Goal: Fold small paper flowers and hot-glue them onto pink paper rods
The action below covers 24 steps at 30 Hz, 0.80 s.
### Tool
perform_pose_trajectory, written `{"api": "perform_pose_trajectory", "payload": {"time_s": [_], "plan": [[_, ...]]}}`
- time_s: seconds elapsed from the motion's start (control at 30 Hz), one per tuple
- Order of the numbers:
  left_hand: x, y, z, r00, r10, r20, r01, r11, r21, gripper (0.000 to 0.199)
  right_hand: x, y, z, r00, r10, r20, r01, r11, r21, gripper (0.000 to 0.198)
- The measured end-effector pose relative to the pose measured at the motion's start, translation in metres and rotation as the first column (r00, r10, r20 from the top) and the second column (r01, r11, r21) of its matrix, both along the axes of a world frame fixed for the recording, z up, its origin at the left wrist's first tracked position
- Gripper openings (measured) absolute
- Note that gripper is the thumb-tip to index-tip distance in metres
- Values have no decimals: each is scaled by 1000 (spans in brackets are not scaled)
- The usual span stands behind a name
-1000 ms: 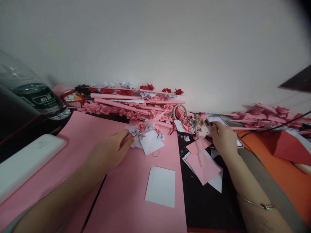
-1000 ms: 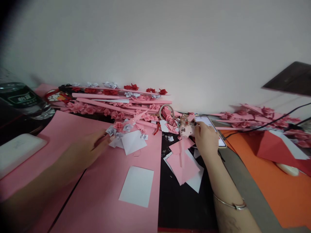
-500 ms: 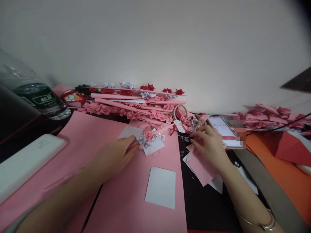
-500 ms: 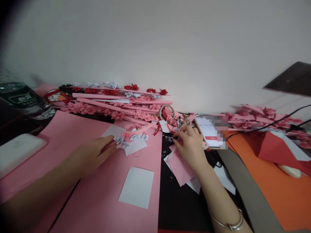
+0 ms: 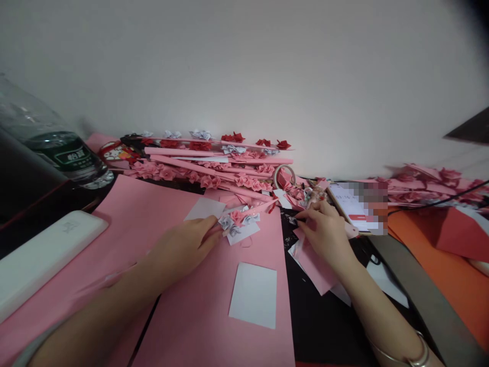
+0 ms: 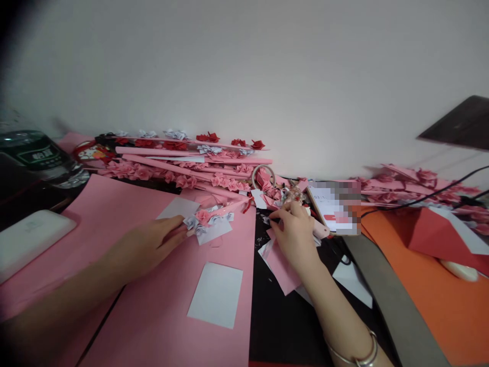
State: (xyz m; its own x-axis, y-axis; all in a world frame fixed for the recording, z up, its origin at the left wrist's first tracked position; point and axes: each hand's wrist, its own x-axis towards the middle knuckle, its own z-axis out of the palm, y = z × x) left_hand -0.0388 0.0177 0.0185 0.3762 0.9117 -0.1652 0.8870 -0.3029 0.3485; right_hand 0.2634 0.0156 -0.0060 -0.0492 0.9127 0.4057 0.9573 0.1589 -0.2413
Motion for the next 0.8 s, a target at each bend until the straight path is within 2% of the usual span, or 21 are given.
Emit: {"api": "perform_pose_trajectory", "payload": {"time_s": [0.17, 0.27, 0.47, 0.8], "plan": [[0, -1, -2, 1000, -7, -13, 7, 1000, -8, 28, -11, -6, 9, 982, 134, -136, -117, 985, 123, 10], [-1, -1, -3, 1000, -24, -12, 24, 1000, 2, 28, -13, -9, 12, 980, 125, -157, -100, 982, 158, 10], [-1, 0, -3, 1000, -17, -20, 17, 1000, -2, 29, -1, -8, 4, 999, -36, -25, 38, 997, 67, 11], [0, -1, -2, 999, -17, -31, 17, 1000, -5, 28, -8, -6, -1, 1000, -1, 7, 1, 1000, -31, 11]]}}
